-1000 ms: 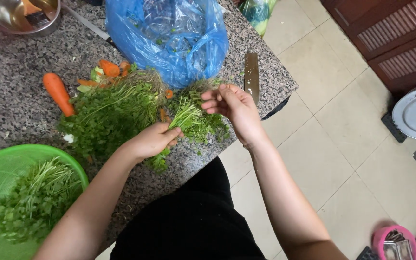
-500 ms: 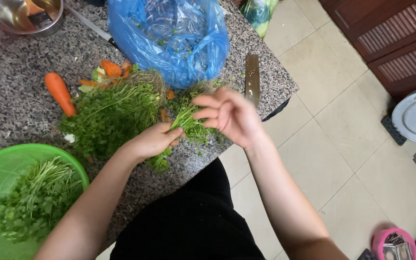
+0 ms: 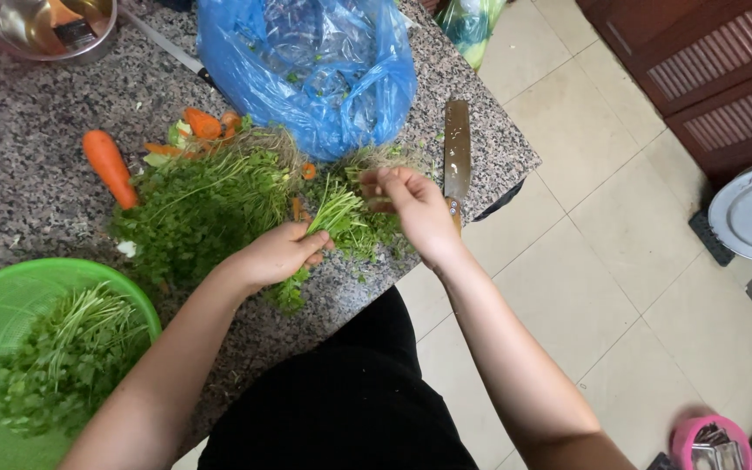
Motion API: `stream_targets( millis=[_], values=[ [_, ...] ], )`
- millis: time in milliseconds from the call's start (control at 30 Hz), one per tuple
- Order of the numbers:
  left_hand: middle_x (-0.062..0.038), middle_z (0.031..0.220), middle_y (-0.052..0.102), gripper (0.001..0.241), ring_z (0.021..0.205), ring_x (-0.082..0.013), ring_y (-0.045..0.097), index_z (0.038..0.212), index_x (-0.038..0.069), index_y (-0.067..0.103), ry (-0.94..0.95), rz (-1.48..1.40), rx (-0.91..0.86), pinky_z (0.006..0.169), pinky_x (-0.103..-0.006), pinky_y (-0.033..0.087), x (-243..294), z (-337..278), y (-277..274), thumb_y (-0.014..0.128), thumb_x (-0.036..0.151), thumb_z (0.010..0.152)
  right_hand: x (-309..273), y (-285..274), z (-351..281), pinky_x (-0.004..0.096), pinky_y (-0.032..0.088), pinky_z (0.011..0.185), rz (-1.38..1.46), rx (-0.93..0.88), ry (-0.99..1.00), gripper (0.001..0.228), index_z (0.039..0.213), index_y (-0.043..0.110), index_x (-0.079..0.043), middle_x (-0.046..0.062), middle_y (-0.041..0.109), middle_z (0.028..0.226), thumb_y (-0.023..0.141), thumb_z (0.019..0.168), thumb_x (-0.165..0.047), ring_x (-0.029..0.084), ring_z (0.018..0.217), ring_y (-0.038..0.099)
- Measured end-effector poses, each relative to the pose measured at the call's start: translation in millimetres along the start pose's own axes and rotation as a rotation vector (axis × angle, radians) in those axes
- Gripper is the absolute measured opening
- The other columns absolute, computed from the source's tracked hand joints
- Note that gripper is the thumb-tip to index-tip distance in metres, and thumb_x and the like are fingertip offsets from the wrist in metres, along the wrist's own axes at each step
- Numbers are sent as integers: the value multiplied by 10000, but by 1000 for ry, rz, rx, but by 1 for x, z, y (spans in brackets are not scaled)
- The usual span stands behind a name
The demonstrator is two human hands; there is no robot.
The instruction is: Cleaning and trimming the roots of cilantro on a kitchen countertop.
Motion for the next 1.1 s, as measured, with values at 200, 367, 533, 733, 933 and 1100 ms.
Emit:
stream_targets(
  millis=[200, 367, 533, 733, 933, 1100],
  values=[
    [16, 761, 594, 375, 702, -123, 540, 1084, 42, 685, -49, 89, -16, 672, -296, 479, 4, -3, 1, 460, 342, 1057, -71, 22, -26, 385, 577, 840, 415, -236, -54, 271, 1101, 634, 10, 223, 729, 1171, 475, 1122, -209, 236, 926, 713],
    [22, 756, 559, 387, 686, -120, 486, 1093, 36, 695, -3, 45, -9, 650, -290, 435, 15, -8, 0, 472, 352, 1066, -23, 21, -9, 343, 562, 753, 20, -172, 6, 288, 964, 662, 0, 220, 733, 990, 547, 1084, -235, 266, 849, 700],
    [27, 777, 598, 387, 702, -117, 514, 1116, 48, 691, -34, 24, 67, 668, -298, 444, 15, -21, -20, 483, 368, 1050, -48, 18, -23, 324, 486, 843, -750, 110, -779, 323, 836, 604, 12, 178, 673, 1102, 584, 1113, -153, 209, 997, 612],
    [-6, 830, 642, 379, 774, -130, 580, 1138, 73, 701, 2, 4, 267, 731, -299, 490, 16, -104, -80, 509, 384, 1037, 10, -8, 0, 282, 490, 720, -482, 67, -165, 246, 1033, 699, 9, 118, 668, 895, 584, 1091, -200, 113, 797, 577],
    [-93, 882, 690, 385, 800, -183, 594, 1097, 46, 709, -77, 112, 702, 719, -353, 488, -8, -246, -135, 534, 384, 1042, 15, -10, 5, 273, 582, 876, -206, -6, -249, 250, 1040, 675, 11, 82, 763, 1095, 529, 1087, -185, 111, 942, 730],
    [-247, 1003, 699, 419, 987, -380, 691, 1201, 25, 631, -538, 478, 858, 919, -492, 508, -39, -324, -139, 516, 401, 1054, 23, -9, 10, 294, 579, 852, -229, 79, -152, 271, 988, 650, 9, 107, 752, 1057, 518, 1123, -185, 129, 889, 708]
  ],
)
Point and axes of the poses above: each hand's wrist, its own z-axis towards the middle knuckle, its own y-axis out of the palm, x = y × z, the point moved 7 cm from there along z, towards the middle knuckle
